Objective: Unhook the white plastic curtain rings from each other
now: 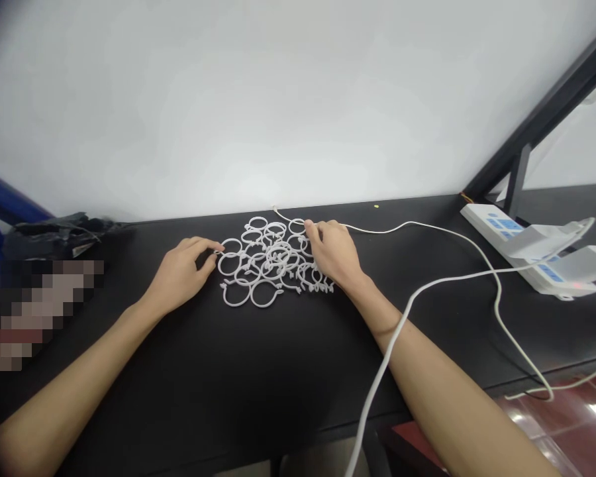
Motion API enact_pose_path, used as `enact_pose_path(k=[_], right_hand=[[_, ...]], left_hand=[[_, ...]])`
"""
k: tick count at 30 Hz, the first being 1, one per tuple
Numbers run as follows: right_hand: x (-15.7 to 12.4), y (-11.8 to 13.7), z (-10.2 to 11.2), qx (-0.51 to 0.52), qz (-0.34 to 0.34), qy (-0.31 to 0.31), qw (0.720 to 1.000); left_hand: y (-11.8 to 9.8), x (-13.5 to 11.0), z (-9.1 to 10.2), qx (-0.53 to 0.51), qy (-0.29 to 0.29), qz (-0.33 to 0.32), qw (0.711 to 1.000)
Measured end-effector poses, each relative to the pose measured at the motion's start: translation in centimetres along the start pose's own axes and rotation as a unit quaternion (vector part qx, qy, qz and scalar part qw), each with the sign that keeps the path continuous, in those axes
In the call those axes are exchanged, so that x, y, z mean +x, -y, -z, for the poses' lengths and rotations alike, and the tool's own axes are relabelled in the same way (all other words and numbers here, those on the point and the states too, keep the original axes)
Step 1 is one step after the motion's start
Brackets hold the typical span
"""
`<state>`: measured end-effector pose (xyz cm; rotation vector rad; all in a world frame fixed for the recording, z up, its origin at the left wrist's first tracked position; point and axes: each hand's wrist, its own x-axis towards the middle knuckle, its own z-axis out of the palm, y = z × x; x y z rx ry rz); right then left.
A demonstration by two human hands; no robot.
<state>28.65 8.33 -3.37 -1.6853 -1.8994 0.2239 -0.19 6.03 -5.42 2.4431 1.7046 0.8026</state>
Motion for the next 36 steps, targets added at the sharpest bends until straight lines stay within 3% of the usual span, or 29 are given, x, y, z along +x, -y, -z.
enact_pose_path(k=[5,9,13,16,18,22,28,31,36], right_hand=[[0.2,-0.2,-0.1,0.005,0.006,-0.025,1.000],[-0.2,0.2,0.2,0.022,0.020,-0.071,0.997],[-1.6,2.2,0.4,0.039,0.145,-0.108,0.983],[-3.1,4.1,0.4,0.076,0.251,-0.049,0.964],[-4.0,5.1,0.2,0.104,0.286,-0.020,0.952],[-4.9,5.9,-0.1,0.160,0.260,0.009,0.952],[-5.1,6.3,-0.1,0.251,0.174,0.010,0.952],[-5.2,6.5,-0.3,0.294,0.133,0.012,0.947],[-5.5,6.5,-0.2,0.270,0.143,0.031,0.952]], left_hand=[[0.1,-0.2,0.4,-0.018,-0.045,0.016,0.999],[-1.0,-0.5,1.2,-0.045,-0.096,0.040,0.994],[-3.2,-1.0,1.8,-0.035,-0.131,-0.005,0.991],[-4.8,-1.5,1.8,-0.018,-0.126,-0.073,0.989],[-5.7,-1.7,1.8,-0.012,-0.124,-0.107,0.986],[-7.0,-2.3,1.9,-0.027,-0.133,-0.136,0.981],[-7.1,-2.6,1.6,-0.110,-0.142,-0.031,0.983],[-7.0,-2.5,1.4,-0.140,-0.101,0.002,0.985],[-6.9,-2.4,1.2,-0.149,-0.088,0.013,0.985]])
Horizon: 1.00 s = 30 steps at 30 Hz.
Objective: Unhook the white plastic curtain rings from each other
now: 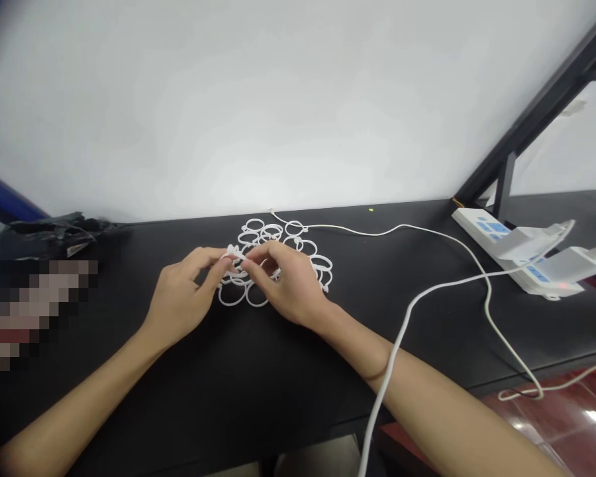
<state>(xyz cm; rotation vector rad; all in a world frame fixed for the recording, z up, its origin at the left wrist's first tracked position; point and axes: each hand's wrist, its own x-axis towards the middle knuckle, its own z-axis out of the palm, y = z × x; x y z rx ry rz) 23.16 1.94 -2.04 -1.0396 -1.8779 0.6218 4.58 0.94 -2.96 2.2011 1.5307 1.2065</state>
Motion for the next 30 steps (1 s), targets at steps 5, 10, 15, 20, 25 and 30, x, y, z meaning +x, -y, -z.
enact_pose_path(k=[5,10,15,20,25,30], right_hand=[[-0.19,0.22,0.30,-0.018,0.105,0.039,0.994],[-0.23,0.04,0.20,-0.034,0.120,0.056,0.991],[-0.08,-0.12,0.18,-0.073,0.106,0.023,0.991],[-0.06,-0.46,0.08,-0.078,0.117,0.016,0.990],[-0.15,-0.32,-0.07,-0.031,0.088,0.014,0.996],[-0.06,0.28,0.00,0.046,0.034,0.028,0.998]], left_hand=[[0.67,-0.17,-0.30,0.041,0.020,-0.116,0.992],[0.36,-0.28,-0.03,0.056,0.042,-0.132,0.989],[0.03,-0.33,0.23,0.067,0.070,-0.152,0.984],[0.38,-0.24,0.08,0.074,0.082,-0.151,0.982],[0.27,-0.14,0.05,0.068,0.079,-0.169,0.980],[0.14,-0.26,0.02,0.049,0.080,-0.184,0.978]])
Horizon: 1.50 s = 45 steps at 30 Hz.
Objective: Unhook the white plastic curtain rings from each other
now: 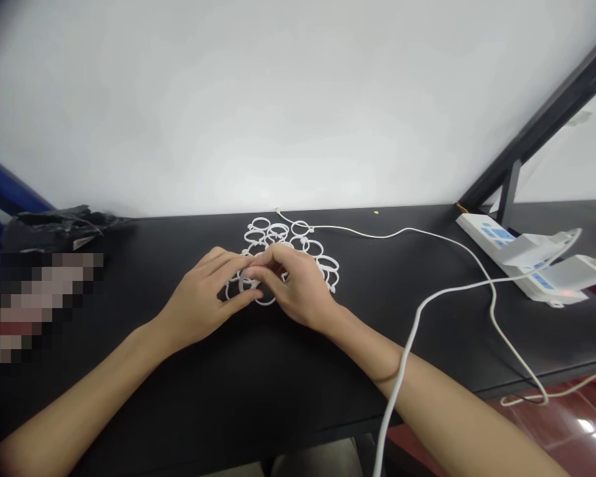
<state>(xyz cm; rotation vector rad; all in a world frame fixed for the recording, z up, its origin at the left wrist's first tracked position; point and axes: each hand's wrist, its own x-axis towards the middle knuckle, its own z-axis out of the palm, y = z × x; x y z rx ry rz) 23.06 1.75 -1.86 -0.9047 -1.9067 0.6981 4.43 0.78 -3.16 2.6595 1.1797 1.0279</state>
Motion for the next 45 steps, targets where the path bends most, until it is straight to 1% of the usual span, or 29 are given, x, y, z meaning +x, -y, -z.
enact_pose_path(k=[9,15,18,20,22,24,25,27,30,32,35,38,41,45], right_hand=[[0.0,-0.1,0.2,-0.012,0.004,0.004,1.000],[-0.1,0.0,0.2,-0.042,0.009,0.024,0.999],[0.0,0.0,0.4,-0.074,0.031,0.031,0.996],[0.3,-0.4,0.9,-0.110,0.049,0.016,0.993],[0.7,-1.3,1.5,-0.155,0.047,-0.033,0.986],[1.3,-2.5,2.5,-0.212,0.017,-0.094,0.973],[1.6,-3.2,3.1,-0.240,-0.002,-0.114,0.964],[2.2,-4.6,4.2,-0.289,-0.029,-0.131,0.948],[2.7,-6.6,5.5,-0.327,-0.072,-0.112,0.935],[2.8,-7.7,6.1,-0.333,-0.091,-0.074,0.936],[2.9,-8.9,6.7,-0.328,-0.098,-0.023,0.939],[3.0,-9.8,7.1,-0.329,-0.095,-0.017,0.939],[3.0,-10.5,7.2,-0.334,-0.087,-0.014,0.939],[3.1,-10.9,7.1,-0.343,-0.081,-0.013,0.936]], left_hand=[[0.1,0.0,0.0,-0.010,0.001,0.005,1.000],[0.1,0.1,0.0,-0.002,0.000,0.024,1.000],[0.3,0.2,0.0,0.000,-0.004,0.030,1.000],[0.6,0.2,0.2,0.007,-0.010,0.051,0.999],[1.2,0.2,0.4,0.017,-0.019,0.103,0.994],[2.1,0.2,0.6,0.033,-0.025,0.160,0.986],[2.6,0.2,0.8,0.045,-0.028,0.181,0.982],[3.6,0.1,1.0,0.075,-0.026,0.207,0.975],[5.0,0.0,1.4,0.131,-0.015,0.233,0.963],[5.8,-0.1,1.6,0.173,-0.002,0.255,0.951],[7.2,-0.4,1.8,0.229,0.018,0.294,0.928],[8.4,-0.9,1.8,0.254,0.022,0.306,0.917],[9.6,-1.6,1.8,0.260,0.006,0.285,0.923],[11.4,-2.5,1.9,0.271,-0.052,0.270,0.923]])
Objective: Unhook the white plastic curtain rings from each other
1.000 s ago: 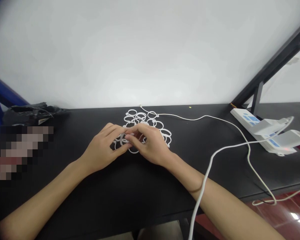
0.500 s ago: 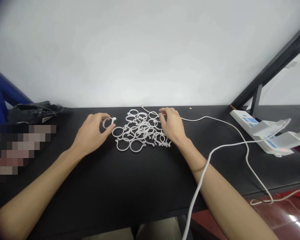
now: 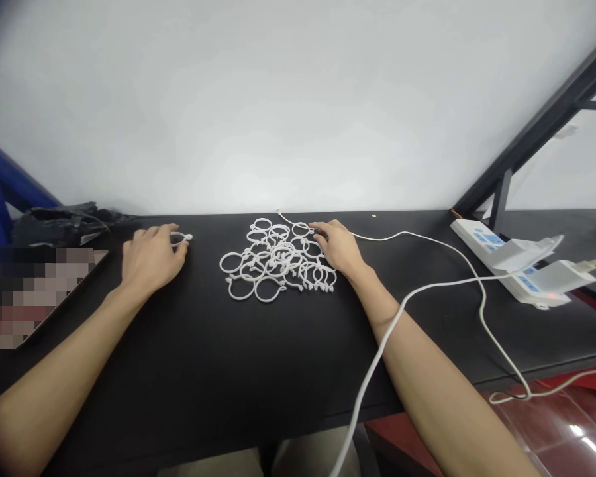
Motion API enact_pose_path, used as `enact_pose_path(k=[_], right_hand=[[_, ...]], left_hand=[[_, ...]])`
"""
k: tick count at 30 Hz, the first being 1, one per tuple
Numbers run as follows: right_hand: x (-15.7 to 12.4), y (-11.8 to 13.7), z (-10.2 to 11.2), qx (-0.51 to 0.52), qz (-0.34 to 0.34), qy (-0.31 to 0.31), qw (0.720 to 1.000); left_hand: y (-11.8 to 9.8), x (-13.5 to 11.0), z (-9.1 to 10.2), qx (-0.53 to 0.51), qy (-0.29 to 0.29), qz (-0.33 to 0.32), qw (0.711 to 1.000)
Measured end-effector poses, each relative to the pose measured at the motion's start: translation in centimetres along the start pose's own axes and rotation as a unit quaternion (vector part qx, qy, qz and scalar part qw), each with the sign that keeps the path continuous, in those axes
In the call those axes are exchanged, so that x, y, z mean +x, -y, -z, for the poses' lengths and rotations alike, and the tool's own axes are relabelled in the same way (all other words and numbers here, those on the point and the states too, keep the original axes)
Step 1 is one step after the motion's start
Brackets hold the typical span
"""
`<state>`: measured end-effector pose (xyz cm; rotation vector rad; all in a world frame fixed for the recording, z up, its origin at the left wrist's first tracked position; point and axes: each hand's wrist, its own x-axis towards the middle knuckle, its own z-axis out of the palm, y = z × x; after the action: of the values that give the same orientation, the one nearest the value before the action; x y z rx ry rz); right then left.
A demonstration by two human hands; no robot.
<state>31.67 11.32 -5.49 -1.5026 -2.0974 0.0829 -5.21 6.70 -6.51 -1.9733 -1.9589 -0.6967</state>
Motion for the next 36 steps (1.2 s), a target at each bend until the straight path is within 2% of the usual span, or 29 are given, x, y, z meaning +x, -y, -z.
enact_pose_path(k=[3,6,10,13,16,20,22,25,30,36], right_hand=[[0.0,0.2,-0.2,-0.006,0.000,-0.002,1.000],[0.0,0.4,-0.2,-0.013,-0.005,-0.005,1.000],[0.0,0.7,0.1,-0.024,-0.017,-0.016,0.999],[-0.1,1.8,0.7,-0.031,-0.010,-0.049,0.998],[-0.7,4.2,1.4,-0.007,0.065,-0.072,0.995],[-2.6,8.3,1.8,0.056,0.196,-0.015,0.979],[-3.4,9.8,1.9,0.067,0.208,0.001,0.976],[-4.0,10.7,1.9,0.070,0.212,0.010,0.975],[-4.1,10.7,1.7,0.098,0.239,0.006,0.966],[-4.3,10.9,1.2,0.143,0.207,0.020,0.968]], left_hand=[[0.9,0.2,-0.3,-0.011,-0.018,0.026,0.999],[0.7,0.3,0.2,-0.021,-0.010,0.031,0.999],[-1.2,0.3,1.5,-0.036,0.008,0.000,0.999],[-3.3,-0.1,2.6,-0.061,0.016,-0.023,0.998],[-5.7,-1.0,3.5,-0.122,0.030,-0.085,0.988],[-8.6,-2.4,4.1,-0.177,0.080,-0.207,0.959],[-9.3,-2.9,4.2,-0.182,0.089,-0.235,0.950],[-9.5,-3.1,4.0,-0.198,0.090,-0.232,0.948],[-9.4,-2.9,3.9,-0.205,0.085,-0.234,0.947],[-9.7,-3.0,4.1,-0.217,0.074,-0.244,0.942]])
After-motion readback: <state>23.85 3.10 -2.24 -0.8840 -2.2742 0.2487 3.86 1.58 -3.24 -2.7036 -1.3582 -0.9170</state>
